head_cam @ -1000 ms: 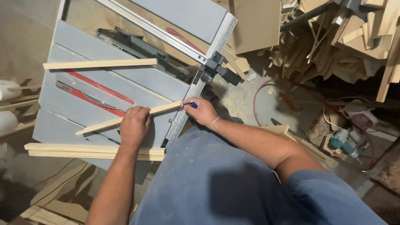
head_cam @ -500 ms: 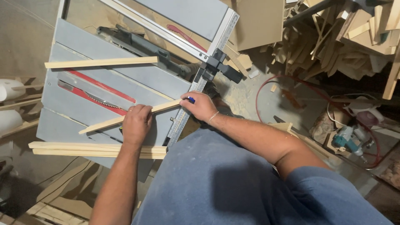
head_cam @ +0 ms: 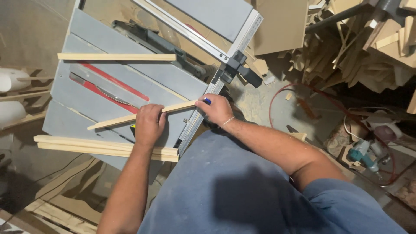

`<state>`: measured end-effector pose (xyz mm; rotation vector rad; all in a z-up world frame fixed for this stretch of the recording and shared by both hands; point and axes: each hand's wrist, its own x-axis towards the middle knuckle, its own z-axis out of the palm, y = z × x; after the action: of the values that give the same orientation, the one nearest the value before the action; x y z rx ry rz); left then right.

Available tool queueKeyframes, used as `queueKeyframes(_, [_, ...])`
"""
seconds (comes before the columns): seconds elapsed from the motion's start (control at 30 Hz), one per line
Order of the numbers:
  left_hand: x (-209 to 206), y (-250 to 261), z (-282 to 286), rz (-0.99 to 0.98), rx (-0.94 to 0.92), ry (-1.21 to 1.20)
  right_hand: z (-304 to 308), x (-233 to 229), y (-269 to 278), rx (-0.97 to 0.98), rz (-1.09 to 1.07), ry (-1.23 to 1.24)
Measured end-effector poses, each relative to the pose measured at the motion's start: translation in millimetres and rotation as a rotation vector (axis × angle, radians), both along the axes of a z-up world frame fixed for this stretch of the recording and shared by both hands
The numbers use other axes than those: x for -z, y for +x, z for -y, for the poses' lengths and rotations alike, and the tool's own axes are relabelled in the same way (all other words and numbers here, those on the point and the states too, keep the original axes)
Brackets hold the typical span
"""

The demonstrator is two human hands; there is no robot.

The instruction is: Measuring and marking small wooden strips using a tape measure and a pen in a workshop.

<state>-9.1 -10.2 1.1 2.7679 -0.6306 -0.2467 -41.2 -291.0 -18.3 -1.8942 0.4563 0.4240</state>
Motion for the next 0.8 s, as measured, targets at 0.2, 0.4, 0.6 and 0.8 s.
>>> queueKeyframes(0.2, [0,3,-33,0.0,0.005,0.219,-1,4,0,-0.014,-0.013,-0.03])
queueKeyframes(0.4, [-7,7,-46,-0.034,-0.004,0.342,0,8,1,-0.03,-0.031,-0.056])
queueKeyframes(0.6, [-15,9,-39,-0.057,-0.012,0.382,0,5,2,-0.042,-0.015,-0.07])
queueKeyframes(0.8, [-21,10,-35,-0.067,-0.01,0.373,0,4,2,-0.048,-0.011,-0.079])
